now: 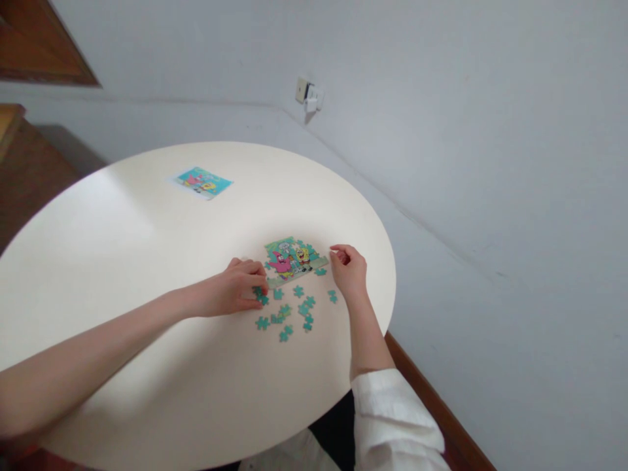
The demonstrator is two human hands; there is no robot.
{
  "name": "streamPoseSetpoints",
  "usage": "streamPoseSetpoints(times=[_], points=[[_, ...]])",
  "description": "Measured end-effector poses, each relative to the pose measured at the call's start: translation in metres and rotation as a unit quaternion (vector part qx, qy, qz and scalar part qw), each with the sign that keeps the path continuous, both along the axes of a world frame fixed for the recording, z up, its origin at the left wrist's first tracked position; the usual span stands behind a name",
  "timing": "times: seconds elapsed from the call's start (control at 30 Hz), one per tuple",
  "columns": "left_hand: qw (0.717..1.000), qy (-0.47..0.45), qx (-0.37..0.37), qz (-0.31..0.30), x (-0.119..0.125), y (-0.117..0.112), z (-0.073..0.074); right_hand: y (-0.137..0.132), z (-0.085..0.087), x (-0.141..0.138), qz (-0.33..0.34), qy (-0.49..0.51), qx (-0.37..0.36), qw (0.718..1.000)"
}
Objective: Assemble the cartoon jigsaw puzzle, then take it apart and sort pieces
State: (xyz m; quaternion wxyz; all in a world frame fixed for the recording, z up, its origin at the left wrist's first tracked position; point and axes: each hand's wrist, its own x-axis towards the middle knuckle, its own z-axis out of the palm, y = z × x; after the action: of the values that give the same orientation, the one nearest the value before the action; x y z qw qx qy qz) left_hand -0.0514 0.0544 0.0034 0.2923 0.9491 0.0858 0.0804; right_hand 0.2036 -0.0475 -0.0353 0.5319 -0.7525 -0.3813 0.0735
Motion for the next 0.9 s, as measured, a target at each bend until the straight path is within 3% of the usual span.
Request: streamPoseSetpoints(times=[0.3,0.9], points=[[1.000,-0.009,0.006,-0.009,0.0007,0.0006,-0.0060,-0.0011,0.0023,-0.0014,0.002,-0.020,-0.012,1.000],[1.000,-0.001,0.020,0.009,0.0025,0.0022,-0.0039,-0.0013,0.0001,-0.0016,0.003,-0.014,-0.021,1.000]])
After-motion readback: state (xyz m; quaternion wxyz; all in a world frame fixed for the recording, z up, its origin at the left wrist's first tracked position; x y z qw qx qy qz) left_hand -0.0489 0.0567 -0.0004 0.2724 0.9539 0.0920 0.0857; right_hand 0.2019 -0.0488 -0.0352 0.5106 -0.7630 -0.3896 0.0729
